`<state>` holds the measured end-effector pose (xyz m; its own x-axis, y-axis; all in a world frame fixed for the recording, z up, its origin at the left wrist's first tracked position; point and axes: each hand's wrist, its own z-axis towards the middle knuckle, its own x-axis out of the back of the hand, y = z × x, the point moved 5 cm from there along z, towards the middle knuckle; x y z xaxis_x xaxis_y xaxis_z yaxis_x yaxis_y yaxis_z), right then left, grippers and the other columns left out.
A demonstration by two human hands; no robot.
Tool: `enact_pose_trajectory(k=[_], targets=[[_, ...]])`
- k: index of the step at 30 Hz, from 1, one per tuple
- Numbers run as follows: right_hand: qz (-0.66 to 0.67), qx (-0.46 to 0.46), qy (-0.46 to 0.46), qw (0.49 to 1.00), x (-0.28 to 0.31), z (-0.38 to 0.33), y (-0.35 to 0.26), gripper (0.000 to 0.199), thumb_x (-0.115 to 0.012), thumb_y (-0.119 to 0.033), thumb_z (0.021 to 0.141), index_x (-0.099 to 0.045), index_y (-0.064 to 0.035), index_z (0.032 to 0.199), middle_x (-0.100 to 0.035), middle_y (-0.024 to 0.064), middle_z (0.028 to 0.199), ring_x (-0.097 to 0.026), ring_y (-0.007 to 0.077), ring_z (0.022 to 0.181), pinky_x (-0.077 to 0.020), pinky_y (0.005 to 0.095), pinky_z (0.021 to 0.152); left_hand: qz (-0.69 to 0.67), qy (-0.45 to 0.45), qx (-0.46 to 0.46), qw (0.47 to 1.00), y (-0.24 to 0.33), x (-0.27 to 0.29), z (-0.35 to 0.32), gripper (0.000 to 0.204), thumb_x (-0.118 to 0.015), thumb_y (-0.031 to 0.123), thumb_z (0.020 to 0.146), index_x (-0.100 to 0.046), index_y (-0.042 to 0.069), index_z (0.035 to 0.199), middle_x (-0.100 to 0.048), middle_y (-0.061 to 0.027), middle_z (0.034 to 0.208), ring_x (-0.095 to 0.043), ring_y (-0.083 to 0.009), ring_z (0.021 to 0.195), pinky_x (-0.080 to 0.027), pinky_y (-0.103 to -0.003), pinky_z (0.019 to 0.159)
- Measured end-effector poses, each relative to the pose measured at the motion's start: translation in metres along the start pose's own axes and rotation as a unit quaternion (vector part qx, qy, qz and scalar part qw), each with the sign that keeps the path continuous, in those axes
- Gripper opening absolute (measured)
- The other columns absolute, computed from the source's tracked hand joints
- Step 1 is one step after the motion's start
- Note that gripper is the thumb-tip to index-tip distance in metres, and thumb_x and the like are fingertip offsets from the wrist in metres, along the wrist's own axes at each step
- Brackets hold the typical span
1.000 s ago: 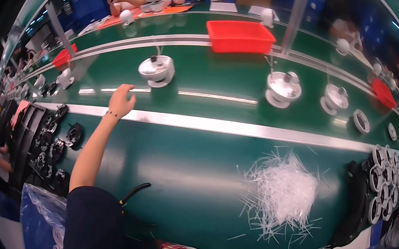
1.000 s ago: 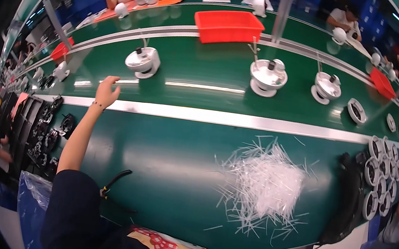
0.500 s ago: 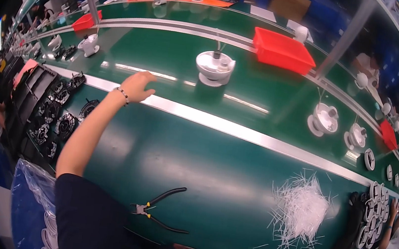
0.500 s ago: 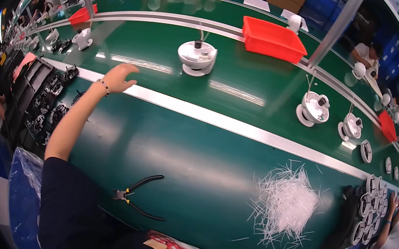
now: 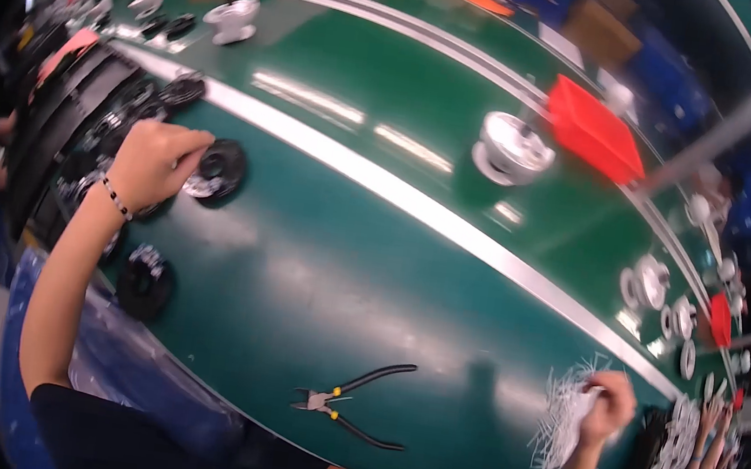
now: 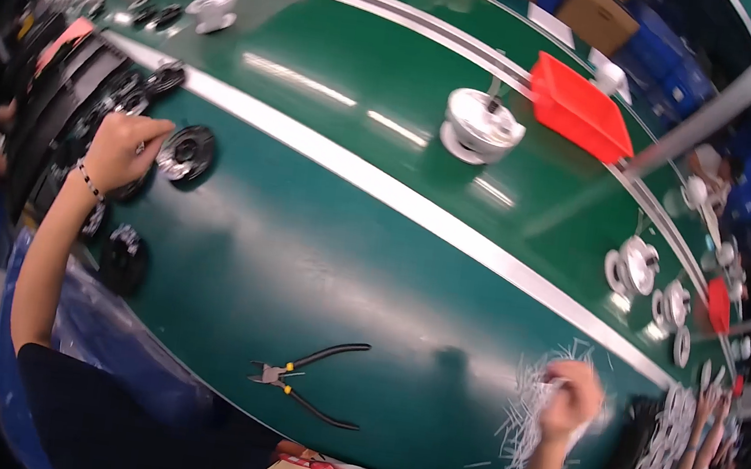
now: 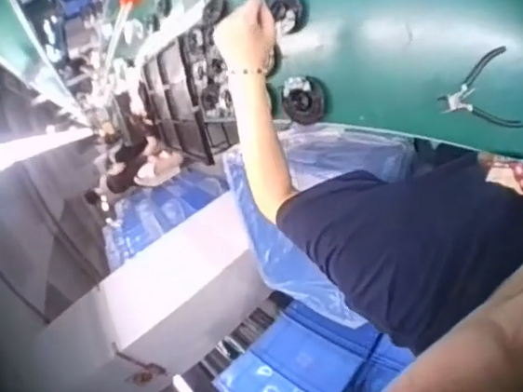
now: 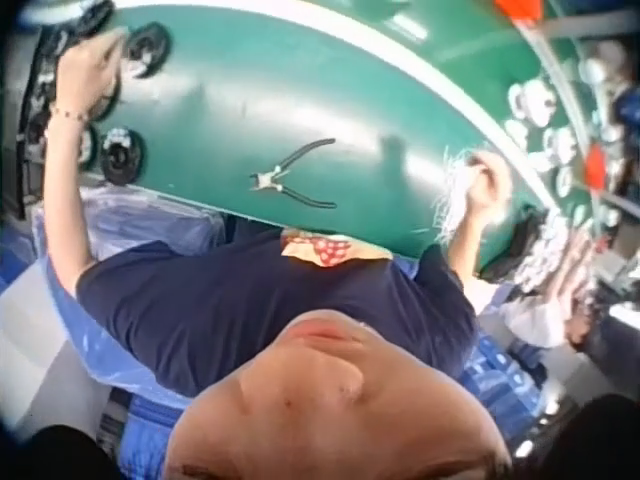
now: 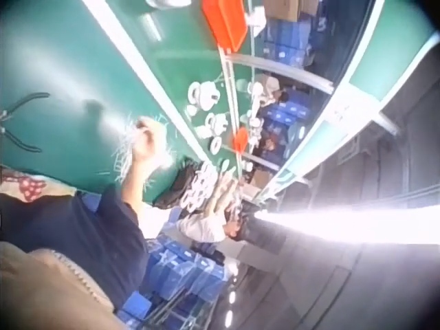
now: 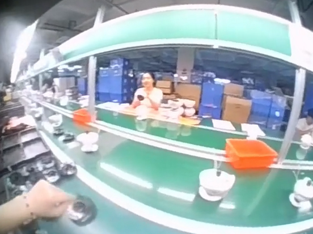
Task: Assembling security cameras at a factory production line.
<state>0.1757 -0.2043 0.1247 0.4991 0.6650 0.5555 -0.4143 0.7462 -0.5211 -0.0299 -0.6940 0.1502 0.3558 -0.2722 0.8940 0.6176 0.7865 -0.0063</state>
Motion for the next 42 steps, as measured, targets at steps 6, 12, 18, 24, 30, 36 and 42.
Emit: enact_pose_trajectory(k=[6, 12, 18, 24, 30, 36, 42], targets=[[-0.024, 0.203, -0.223, 0.953, -0.162, 0.053, -0.047, 0.035, -0.059, -0.001, 0.059, -0.057, -0.0034, 0.093, -0.059, 0.0154, 0.093, -0.058, 0.0290, 0.076, -0.0475, 0.0346, 0.065, -0.010, 0.061, 0.098, 0.993, 0.003, 0.072, -0.060, 0.016, -0.055, -0.004, 0.072, -0.062, 0.000, 0.085, -0.057, -0.0111, 0.060, -0.052, -0.0177, 0.044, -0.038, -0.026, 0.042], [-0.052, 0.228, -0.472, 0.850, -0.200, 0.024, -0.059, 0.097, -0.061, -0.065, 0.054, -0.038, 0.0045, 0.118, -0.030, 0.0273, 0.127, -0.027, 0.0427, 0.119, -0.0241, 0.0544, 0.093, -0.066, 0.033, -0.067, 0.995, 0.055, 0.017, -0.026, 0.020, -0.057, -0.007, 0.066, -0.058, -0.001, 0.085, -0.051, -0.0122, 0.057, -0.050, -0.0268, 0.048, -0.037, -0.034, 0.044], [0.012, 0.200, -0.484, 0.852, -0.267, -0.068, -0.103, 0.108, -0.071, -0.053, 0.047, -0.029, 0.0051, 0.128, -0.020, 0.0240, 0.136, -0.015, 0.0396, 0.127, -0.0113, 0.0549, 0.100, -0.112, 0.033, -0.171, 0.978, 0.074, -0.029, 0.043, 0.021, -0.053, -0.008, 0.068, -0.056, -0.001, 0.088, -0.045, -0.0096, 0.052, -0.045, -0.0240, 0.044, -0.032, -0.033, 0.042], [-0.099, 0.074, -0.430, 0.894, -0.184, -0.072, -0.085, 0.080, -0.070, -0.026, 0.050, -0.040, 0.0053, 0.117, -0.040, 0.0189, 0.119, -0.040, 0.0308, 0.106, -0.0306, 0.0420, 0.091, -0.223, 0.016, -0.225, 0.948, 0.170, -0.106, 0.160, 0.022, -0.057, 0.000, 0.069, -0.057, 0.001, 0.091, -0.057, -0.0124, 0.063, -0.053, -0.0252, 0.050, -0.041, -0.033, 0.048], [-0.148, -0.057, -0.312, 0.937, -0.153, -0.103, -0.051, 0.034, -0.064, -0.012, 0.054, -0.050, -0.0024, 0.083, -0.047, 0.0099, 0.084, -0.048, 0.0252, 0.079, -0.0390, 0.0342, 0.065, -0.567, -0.145, 0.308, 0.750, 0.186, -0.284, 0.238, 0.069, -0.062, 0.044, 0.074, -0.034, 0.005, 0.124, -0.051, -0.0121, 0.111, -0.055, -0.0208, 0.088, -0.046, -0.031, 0.065], [-0.061, -0.193, -0.108, 0.973, -0.070, -0.109, -0.036, 0.027, -0.061, -0.007, 0.057, -0.050, -0.0023, 0.082, -0.048, 0.0110, 0.079, -0.049, 0.0305, 0.078, -0.0417, 0.0398, 0.062, -0.879, -0.097, 0.342, 0.318, 0.238, -0.368, 0.277, 0.060, -0.059, 0.038, 0.076, -0.035, 0.006, 0.121, -0.046, -0.0145, 0.112, -0.051, -0.0279, 0.099, -0.045, -0.037, 0.079], [-0.128, -0.126, -0.045, 0.983, -0.005, -0.079, -0.022, 0.040, -0.065, -0.010, 0.052, -0.055, -0.0039, 0.090, -0.053, 0.0124, 0.084, -0.051, 0.0307, 0.080, -0.0434, 0.0383, 0.070, -0.865, -0.056, 0.312, 0.388, 0.257, -0.333, 0.262, 0.032, -0.042, -0.003, 0.073, -0.045, -0.005, 0.105, -0.051, -0.0183, 0.104, -0.052, -0.0336, 0.098, -0.045, -0.050, 0.085]])
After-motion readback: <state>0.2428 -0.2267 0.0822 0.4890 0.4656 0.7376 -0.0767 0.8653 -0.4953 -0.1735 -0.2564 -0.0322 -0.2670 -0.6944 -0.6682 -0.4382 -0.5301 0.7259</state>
